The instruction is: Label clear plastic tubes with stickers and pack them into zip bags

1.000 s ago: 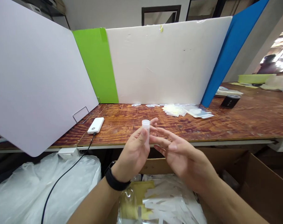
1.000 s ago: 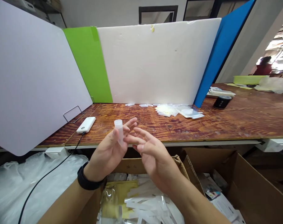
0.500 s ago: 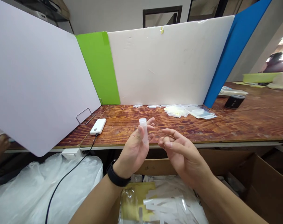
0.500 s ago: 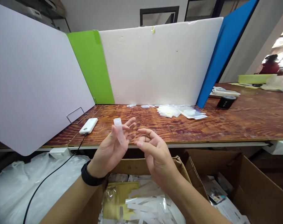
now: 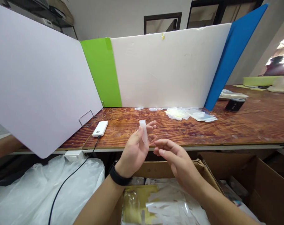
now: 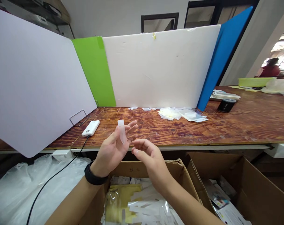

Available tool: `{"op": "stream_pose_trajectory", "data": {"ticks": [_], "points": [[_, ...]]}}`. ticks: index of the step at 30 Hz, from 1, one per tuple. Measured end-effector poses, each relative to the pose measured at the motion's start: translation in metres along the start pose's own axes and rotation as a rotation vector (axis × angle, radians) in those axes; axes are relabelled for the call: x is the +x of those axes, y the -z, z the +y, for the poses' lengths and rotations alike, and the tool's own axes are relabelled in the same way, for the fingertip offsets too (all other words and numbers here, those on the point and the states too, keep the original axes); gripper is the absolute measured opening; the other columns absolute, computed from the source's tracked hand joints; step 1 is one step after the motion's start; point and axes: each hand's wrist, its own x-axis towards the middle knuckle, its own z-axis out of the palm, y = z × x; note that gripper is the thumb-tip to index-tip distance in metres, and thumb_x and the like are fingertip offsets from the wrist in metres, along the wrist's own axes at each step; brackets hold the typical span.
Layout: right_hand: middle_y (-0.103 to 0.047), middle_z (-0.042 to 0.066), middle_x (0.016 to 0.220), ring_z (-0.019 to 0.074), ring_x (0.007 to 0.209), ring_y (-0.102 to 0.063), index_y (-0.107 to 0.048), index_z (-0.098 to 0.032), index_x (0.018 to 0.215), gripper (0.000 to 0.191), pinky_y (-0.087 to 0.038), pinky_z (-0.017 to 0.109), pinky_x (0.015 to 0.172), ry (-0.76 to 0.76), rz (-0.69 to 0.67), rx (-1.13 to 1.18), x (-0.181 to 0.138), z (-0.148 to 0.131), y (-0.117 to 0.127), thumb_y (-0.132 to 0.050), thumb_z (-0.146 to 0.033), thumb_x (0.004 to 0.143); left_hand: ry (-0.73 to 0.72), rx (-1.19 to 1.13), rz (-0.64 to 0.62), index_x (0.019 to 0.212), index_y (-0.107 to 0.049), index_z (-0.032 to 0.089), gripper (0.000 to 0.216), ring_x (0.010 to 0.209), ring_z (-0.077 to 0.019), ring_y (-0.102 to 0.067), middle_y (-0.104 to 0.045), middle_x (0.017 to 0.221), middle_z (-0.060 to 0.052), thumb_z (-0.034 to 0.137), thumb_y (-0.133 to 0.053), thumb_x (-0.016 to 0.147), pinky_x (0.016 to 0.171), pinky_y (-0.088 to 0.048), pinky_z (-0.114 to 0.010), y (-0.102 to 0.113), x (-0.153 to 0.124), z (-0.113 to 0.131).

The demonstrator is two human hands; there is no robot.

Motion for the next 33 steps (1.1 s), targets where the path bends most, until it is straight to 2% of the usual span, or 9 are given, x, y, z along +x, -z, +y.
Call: {"op": "stream_pose_trajectory", "data": {"ticks": [5,8,10,12,17,21,26,29,33], "points": [[-0.061,0.006,0.096,0.0215,0.088,-0.056,-0.058,-0.021,0.103,0.019,-0.045,0.036,0.081,0.247,-0.038,-0.448,-0.001,0.004,-0.011,-0.058,-0.022,0.083,-0.010,0.004,-0.117,0.096,-0.069,0.021,0.022,0.118,-0.0228,-0.051,-0.053,0.135,-0.006,0.029,-0.049,0.092,0.085,-0.046,-0.030,0.000,-0.007,-0.001],[-0.060,0.005,0.089,0.0199,0.080,-0.055,-0.059,-0.021,0.097,0.011,-0.045,0.033,0.074,0.359,-0.007,-0.559,0.001,0.007,-0.015,-0.056,-0.021,0.086,0.010,0.039,-0.185,0.100,-0.069,0.023,0.021,0.111,-0.0223,-0.055,-0.051,0.138,-0.005,0.034,-0.054,0.091,0.082,-0.048,-0.029,0.000,-0.011,-0.003],[-0.060,0.004,0.085,0.0190,0.077,-0.055,-0.059,-0.020,0.090,0.007,-0.044,0.031,0.071,0.375,0.012,-0.568,0.003,0.007,-0.015,-0.053,-0.023,0.090,-0.005,0.069,-0.204,0.103,-0.070,0.023,0.023,0.115,-0.0234,-0.053,-0.051,0.137,-0.006,0.036,-0.058,0.088,0.089,-0.046,-0.030,0.000,-0.012,-0.004],[-0.061,0.004,0.085,0.0187,0.077,-0.055,-0.059,-0.020,0.086,0.012,-0.043,0.031,0.070,0.378,0.012,-0.564,0.004,0.006,-0.014,-0.050,-0.025,0.092,-0.017,0.091,-0.205,0.105,-0.070,0.023,0.026,0.120,-0.0249,-0.049,-0.053,0.136,-0.007,0.038,-0.062,0.085,0.095,-0.042,-0.032,0.000,-0.013,-0.005],[-0.061,0.003,0.082,0.0170,0.074,-0.055,-0.059,-0.020,0.087,0.013,-0.042,0.028,0.067,0.413,0.022,-0.539,0.001,0.001,-0.008,-0.049,-0.025,0.093,-0.054,0.140,-0.114,0.099,-0.073,0.021,0.025,0.121,-0.0242,-0.047,-0.060,0.126,-0.007,0.037,-0.065,0.083,0.097,-0.040,-0.030,0.004,-0.010,-0.004],[-0.054,-0.001,0.070,0.0135,0.066,-0.051,-0.056,-0.019,0.079,0.019,-0.040,0.024,0.062,0.475,0.115,-0.489,-0.001,-0.004,0.000,-0.047,-0.026,0.095,-0.085,0.160,-0.072,0.085,-0.075,0.020,0.013,0.097,-0.0178,-0.058,-0.067,0.102,-0.004,0.030,-0.072,0.077,0.086,-0.045,-0.026,0.006,-0.007,-0.005],[-0.053,-0.002,0.067,0.0120,0.063,-0.051,-0.057,-0.019,0.078,0.021,-0.041,0.022,0.061,0.503,0.174,-0.465,-0.003,-0.010,0.008,-0.047,-0.026,0.095,-0.092,0.398,-0.119,0.083,-0.072,0.018,0.009,0.082,-0.0140,-0.056,-0.062,0.083,0.000,0.025,-0.069,0.079,0.078,-0.043,-0.024,0.003,-0.011,-0.007],[-0.054,-0.003,0.066,0.0111,0.061,-0.052,-0.059,-0.019,0.085,0.017,-0.043,0.021,0.060,0.494,0.181,-0.429,-0.004,-0.010,0.009,-0.048,-0.026,0.095,-0.091,0.515,-0.121,0.080,-0.069,0.018,0.009,0.073,-0.0116,-0.051,-0.059,0.076,0.002,0.028,-0.068,0.080,0.070,-0.039,-0.023,0.003,-0.013,-0.006],[-0.056,-0.004,0.070,0.0103,0.062,-0.056,-0.057,-0.022,0.111,0.019,-0.047,0.021,0.062,0.485,0.170,-0.350,-0.006,-0.007,0.012,-0.049,-0.025,0.094,-0.080,0.629,-0.111,0.069,-0.061,0.016,0.021,0.065,-0.0104,-0.043,-0.051,0.067,0.003,0.033,-0.066,0.081,0.063,-0.033,-0.023,0.002,-0.015,-0.005]]}}
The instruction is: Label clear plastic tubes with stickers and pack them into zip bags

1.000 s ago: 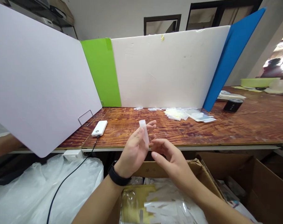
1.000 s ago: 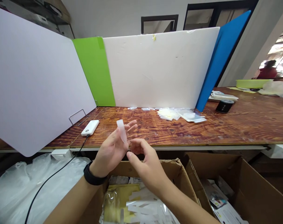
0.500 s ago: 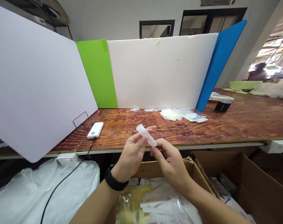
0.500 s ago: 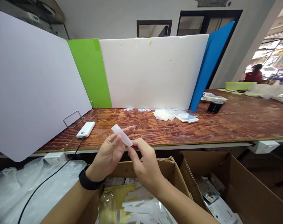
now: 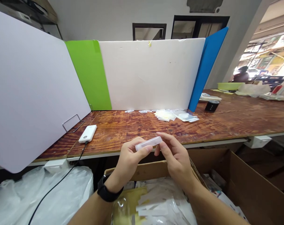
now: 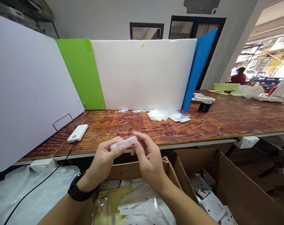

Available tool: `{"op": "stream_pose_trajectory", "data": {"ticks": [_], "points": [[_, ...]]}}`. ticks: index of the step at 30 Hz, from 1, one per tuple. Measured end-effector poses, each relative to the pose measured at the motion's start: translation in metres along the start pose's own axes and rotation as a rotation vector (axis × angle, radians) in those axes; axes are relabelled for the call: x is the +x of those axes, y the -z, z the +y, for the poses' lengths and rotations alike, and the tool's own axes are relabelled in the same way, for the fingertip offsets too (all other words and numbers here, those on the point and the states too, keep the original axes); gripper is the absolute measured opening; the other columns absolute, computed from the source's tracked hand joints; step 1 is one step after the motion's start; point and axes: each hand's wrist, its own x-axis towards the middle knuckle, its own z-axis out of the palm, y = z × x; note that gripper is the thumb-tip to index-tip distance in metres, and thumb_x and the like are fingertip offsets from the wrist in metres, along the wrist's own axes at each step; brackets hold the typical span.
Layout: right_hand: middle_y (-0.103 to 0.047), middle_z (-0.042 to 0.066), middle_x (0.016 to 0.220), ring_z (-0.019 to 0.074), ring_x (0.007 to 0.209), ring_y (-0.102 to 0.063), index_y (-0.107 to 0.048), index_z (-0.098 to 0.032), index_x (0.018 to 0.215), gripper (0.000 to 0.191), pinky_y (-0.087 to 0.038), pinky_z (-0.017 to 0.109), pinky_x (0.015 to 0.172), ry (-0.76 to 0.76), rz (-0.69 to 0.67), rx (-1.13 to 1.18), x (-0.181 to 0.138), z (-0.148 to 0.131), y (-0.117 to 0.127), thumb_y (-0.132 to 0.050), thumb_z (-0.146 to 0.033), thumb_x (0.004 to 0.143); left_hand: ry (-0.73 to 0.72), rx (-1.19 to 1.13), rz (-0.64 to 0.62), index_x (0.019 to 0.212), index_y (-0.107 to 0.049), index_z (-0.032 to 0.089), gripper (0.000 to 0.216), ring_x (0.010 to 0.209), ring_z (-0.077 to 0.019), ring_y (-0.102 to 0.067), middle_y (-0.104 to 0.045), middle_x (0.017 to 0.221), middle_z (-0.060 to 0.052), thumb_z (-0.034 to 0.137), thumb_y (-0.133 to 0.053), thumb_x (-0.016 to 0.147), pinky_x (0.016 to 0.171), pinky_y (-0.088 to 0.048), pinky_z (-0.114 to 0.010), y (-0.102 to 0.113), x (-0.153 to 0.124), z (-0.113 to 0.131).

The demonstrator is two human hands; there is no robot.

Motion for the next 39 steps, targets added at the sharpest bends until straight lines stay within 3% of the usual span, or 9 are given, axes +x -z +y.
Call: {"op": "stream_pose_trajectory", "data": {"ticks": [5,9,11,21,29,39], "points": [[-0.058,-0.003,0.072,0.0101,0.063,-0.056,-0.057,-0.021,0.113,0.021,-0.049,0.020,0.061,-0.017,-0.060,0.019,-0.001,0.000,0.005,-0.052,-0.023,0.092,-0.007,0.047,-0.021,0.066,-0.057,0.016,0.033,0.063,-0.0115,-0.042,-0.049,0.065,0.003,0.044,-0.061,0.083,0.062,-0.033,-0.025,-0.003,0.000,-0.003],[-0.057,-0.003,0.072,0.0095,0.062,-0.056,-0.058,-0.022,0.109,0.018,-0.048,0.020,0.059,0.004,-0.036,-0.005,-0.003,0.000,0.006,-0.053,-0.021,0.092,-0.043,-0.120,-0.019,0.097,-0.063,0.017,0.035,0.064,-0.0128,-0.050,-0.056,0.068,0.001,0.050,-0.050,0.090,0.065,-0.040,-0.027,-0.005,0.000,-0.008],[-0.056,-0.003,0.073,0.0093,0.061,-0.056,-0.058,-0.024,0.110,0.020,-0.048,0.020,0.060,0.035,-0.028,-0.010,-0.005,0.000,0.007,-0.053,-0.019,0.092,-0.088,-0.170,-0.012,0.102,-0.062,0.019,0.032,0.063,-0.0119,-0.051,-0.055,0.066,0.002,0.046,-0.048,0.092,0.064,-0.041,-0.026,-0.006,-0.003,-0.009],[-0.053,0.000,0.091,0.0090,0.065,-0.054,-0.057,-0.028,0.115,0.031,-0.047,0.021,0.058,0.152,-0.044,0.001,-0.013,-0.008,0.007,-0.050,-0.010,0.091,-0.233,0.005,0.053,0.110,-0.059,0.028,0.020,0.072,-0.0093,-0.053,-0.057,0.077,0.003,0.032,-0.045,0.096,0.069,-0.043,-0.020,-0.005,-0.023,0.002],[-0.052,0.001,0.088,0.0106,0.066,-0.053,-0.057,-0.026,0.113,0.029,-0.045,0.023,0.055,0.150,-0.052,-0.011,-0.013,-0.005,0.008,-0.052,-0.010,0.090,-0.271,0.054,0.063,0.113,-0.058,0.029,0.020,0.076,-0.0070,-0.057,-0.058,0.084,0.003,0.028,-0.048,0.095,0.072,-0.046,-0.014,-0.006,-0.023,0.004],[-0.058,-0.001,0.080,0.0098,0.060,-0.054,-0.056,-0.026,0.107,0.016,-0.047,0.021,0.055,-0.006,-0.013,0.077,-0.009,-0.001,0.010,-0.054,-0.021,0.092,-0.296,0.153,0.132,0.108,-0.056,0.025,0.016,0.068,-0.0096,-0.056,-0.059,0.077,0.002,0.029,-0.048,0.094,0.066,-0.046,-0.021,-0.004,-0.012,-0.003]]}}
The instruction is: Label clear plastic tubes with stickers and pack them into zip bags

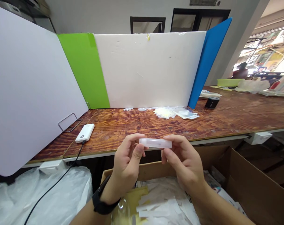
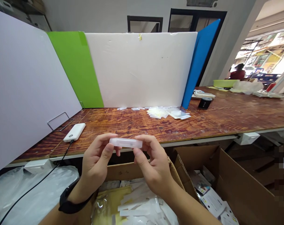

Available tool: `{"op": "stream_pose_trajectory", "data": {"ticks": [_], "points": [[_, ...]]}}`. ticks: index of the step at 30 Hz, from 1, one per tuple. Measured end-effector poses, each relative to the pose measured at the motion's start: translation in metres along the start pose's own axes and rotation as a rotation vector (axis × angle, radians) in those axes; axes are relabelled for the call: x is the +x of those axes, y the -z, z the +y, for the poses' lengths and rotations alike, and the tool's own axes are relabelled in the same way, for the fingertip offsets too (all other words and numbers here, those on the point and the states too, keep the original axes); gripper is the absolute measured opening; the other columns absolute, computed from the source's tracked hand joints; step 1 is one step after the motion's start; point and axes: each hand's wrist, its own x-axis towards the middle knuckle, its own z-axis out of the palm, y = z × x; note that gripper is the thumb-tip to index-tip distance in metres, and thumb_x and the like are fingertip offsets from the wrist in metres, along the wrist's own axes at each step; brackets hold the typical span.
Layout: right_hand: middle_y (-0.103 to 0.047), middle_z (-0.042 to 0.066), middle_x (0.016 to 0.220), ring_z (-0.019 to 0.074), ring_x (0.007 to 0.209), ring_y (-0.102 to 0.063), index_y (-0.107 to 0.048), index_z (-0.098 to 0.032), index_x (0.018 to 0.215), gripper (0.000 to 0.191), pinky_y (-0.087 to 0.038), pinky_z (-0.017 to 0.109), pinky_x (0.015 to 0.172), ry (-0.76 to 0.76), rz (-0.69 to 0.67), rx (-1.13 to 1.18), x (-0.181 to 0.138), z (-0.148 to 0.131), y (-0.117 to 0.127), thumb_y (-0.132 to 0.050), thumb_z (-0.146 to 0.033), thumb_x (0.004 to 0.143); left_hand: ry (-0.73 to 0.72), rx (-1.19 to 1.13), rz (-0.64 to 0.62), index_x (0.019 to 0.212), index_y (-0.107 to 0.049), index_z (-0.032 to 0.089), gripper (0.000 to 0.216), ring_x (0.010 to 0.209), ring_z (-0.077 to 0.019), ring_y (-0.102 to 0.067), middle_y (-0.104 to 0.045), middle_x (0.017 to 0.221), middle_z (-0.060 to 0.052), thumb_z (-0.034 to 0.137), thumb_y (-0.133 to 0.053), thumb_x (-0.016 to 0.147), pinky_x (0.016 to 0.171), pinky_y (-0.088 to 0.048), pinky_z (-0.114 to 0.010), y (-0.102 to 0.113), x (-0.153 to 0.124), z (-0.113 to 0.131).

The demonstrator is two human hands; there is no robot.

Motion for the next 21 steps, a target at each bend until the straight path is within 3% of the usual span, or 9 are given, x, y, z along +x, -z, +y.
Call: {"op": "stream_pose_trajectory", "data": {"ticks": [4,8,21], "points": [[-0.062,-0.002,0.074,0.0082,0.054,-0.054,-0.054,-0.024,0.106,0.012,-0.046,0.019,0.051,-0.089,-0.048,0.148,0.0013,-0.0014,-0.0010,-0.050,-0.028,0.096,-0.118,0.154,-0.019,0.105,-0.056,0.024,0.014,0.067,-0.0097,-0.055,-0.059,0.077,0.003,0.024,-0.050,0.093,0.063,-0.045,-0.020,0.0018,0.0005,-0.0024],[-0.061,-0.002,0.073,0.0079,0.054,-0.053,-0.056,-0.023,0.105,0.014,-0.045,0.018,0.050,-0.074,-0.027,0.187,0.0011,-0.0001,-0.0012,-0.047,-0.031,0.098,-0.188,0.235,-0.016,0.107,-0.055,0.024,0.017,0.068,-0.0103,-0.056,-0.060,0.083,0.002,0.020,-0.049,0.092,0.064,-0.045,-0.021,0.0018,0.0011,-0.0031],[-0.060,-0.001,0.070,0.0094,0.052,-0.051,-0.056,-0.023,0.104,0.013,-0.044,0.020,0.046,-0.039,-0.001,0.149,-0.0025,0.0000,0.0005,-0.048,-0.031,0.097,-0.187,0.247,-0.037,0.109,-0.056,0.024,0.018,0.068,-0.0113,-0.056,-0.059,0.082,0.001,0.020,-0.048,0.093,0.064,-0.045,-0.022,0.0021,-0.0002,-0.0014]]}}
